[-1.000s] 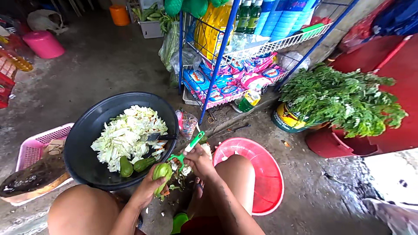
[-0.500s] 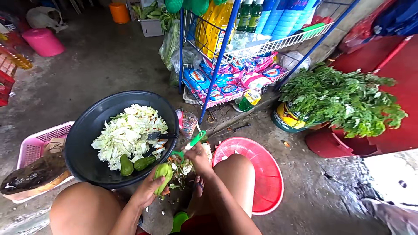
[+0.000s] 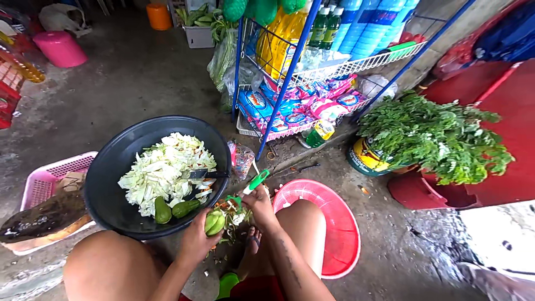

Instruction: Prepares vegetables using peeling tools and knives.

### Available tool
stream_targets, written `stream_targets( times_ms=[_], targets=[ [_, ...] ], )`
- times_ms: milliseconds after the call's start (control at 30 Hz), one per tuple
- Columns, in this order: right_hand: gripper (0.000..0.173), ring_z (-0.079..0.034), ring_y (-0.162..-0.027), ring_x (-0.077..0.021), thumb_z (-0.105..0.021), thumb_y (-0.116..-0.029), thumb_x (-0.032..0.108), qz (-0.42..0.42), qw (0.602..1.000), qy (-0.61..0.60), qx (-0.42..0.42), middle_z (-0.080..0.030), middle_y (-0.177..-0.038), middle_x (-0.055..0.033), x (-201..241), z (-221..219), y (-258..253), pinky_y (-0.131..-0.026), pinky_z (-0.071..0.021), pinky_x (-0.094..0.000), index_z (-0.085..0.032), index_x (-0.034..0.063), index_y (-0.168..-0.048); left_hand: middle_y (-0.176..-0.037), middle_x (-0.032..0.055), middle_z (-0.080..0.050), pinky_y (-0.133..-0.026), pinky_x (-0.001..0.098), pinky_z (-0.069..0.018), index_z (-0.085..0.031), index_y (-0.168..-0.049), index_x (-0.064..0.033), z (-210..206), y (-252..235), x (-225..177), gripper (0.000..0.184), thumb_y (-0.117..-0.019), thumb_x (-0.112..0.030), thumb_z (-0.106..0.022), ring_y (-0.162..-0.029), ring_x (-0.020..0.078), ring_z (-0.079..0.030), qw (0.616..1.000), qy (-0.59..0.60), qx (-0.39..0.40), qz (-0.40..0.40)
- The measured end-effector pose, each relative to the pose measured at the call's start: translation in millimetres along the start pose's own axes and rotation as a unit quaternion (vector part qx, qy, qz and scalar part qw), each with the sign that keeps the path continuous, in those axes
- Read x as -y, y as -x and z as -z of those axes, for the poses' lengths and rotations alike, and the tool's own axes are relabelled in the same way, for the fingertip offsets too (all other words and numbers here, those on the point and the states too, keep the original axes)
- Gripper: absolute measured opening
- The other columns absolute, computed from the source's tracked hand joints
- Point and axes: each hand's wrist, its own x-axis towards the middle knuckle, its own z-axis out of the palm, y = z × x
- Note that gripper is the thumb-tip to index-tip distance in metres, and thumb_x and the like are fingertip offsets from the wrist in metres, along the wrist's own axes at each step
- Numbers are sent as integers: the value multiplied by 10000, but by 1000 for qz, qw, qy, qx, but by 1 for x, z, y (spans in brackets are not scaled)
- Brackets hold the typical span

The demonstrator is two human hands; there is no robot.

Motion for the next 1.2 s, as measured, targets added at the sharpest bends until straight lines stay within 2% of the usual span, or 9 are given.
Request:
stream_targets(
  times_ms=[200,400,467,567,700,867,967,1067,1200],
  targets=[
    [449,-702,-802,-190,-631,-939,-14,-23,996,-40,71,-695,-995,-143,3,-24,22,-713,-603,-333,-421,-26,-1336,-1385,202,-621,-1010,525,-537,-497,-1475,-43,2,-5,-9,742,-871,-331,-817,-1185,364,-670,993,-109,31,43],
    [445,-656,-653,-187,-616,-975,-63,-53,991,-69,-99,-631,-896,-142,-12,12,-18,-616,-604,-339,-406,-4,-1363,-1278,193,-668,-1006,480,-550,-569,-1385,-22,-1,2,8,696,-815,-300,-855,-1154,304,-675,996,64,-41,-38],
    [394,-652,-648,-196,-596,-982,-70,-77,985,-114,-102,-625,-904,-144,-5,11,-15,-617,-607,-343,-422,4,-1328,-1340,144,-603,-1042,392,-526,-522,-1421,-37,0,-3,19,777,-796,-388,-824,-1219,211,-610,962,271,22,22],
    [361,-654,-656,-187,-580,-996,-58,-98,977,-162,-94,-640,-924,-140,-2,9,-13,-623,-602,-331,-426,18,-1313,-1237,118,-649,-912,349,-593,-422,-1466,-32,3,-8,20,832,-775,-262,-825,-1068,183,-677,875,466,68,110],
    [339,-653,-647,-185,-553,-1008,-55,-101,974,-188,-80,-644,-925,-141,0,6,-9,-624,-602,-331,-420,24,-1310,-1206,145,-645,-820,380,-627,-293,-1510,-57,14,-10,21,794,-865,-207,-730,-991,244,-710,842,516,87,131],
    [292,-675,-698,-191,-511,-997,-62,-94,972,-213,28,-675,-964,-142,1,-12,8,-647,-600,-334,-436,18,-1269,-1115,63,-685,-796,324,-617,-438,-1424,-108,19,-9,19,605,-917,-367,-644,-924,166,-705,801,563,131,154],
    [278,-681,-704,-197,-509,-993,-74,-76,970,-230,26,-676,-968,-147,4,-18,11,-645,-605,-332,-439,15,-1247,-1206,125,-676,-776,365,-626,-375,-1529,-175,16,-11,19,597,-1008,-430,-514,-952,238,-718,757,613,143,173],
    [321,-677,-702,-179,-541,-988,-93,-44,978,-204,-28,-671,-968,-145,11,-21,12,-637,-601,-306,-430,2,-1273,-1313,140,-677,-735,373,-640,-460,-1458,-182,18,-11,19,553,-1066,-534,-294,-990,267,-744,704,668,154,186],
    [368,-696,-774,-179,-573,-967,-80,-17,989,-148,17,-679,-992,-135,17,-32,25,-676,-601,-310,-425,-4,-1295,-960,119,-720,-554,286,-580,-584,-1267,-93,13,-12,4,696,-1090,-585,-124,-726,192,-708,786,570,79,226]
  ],
)
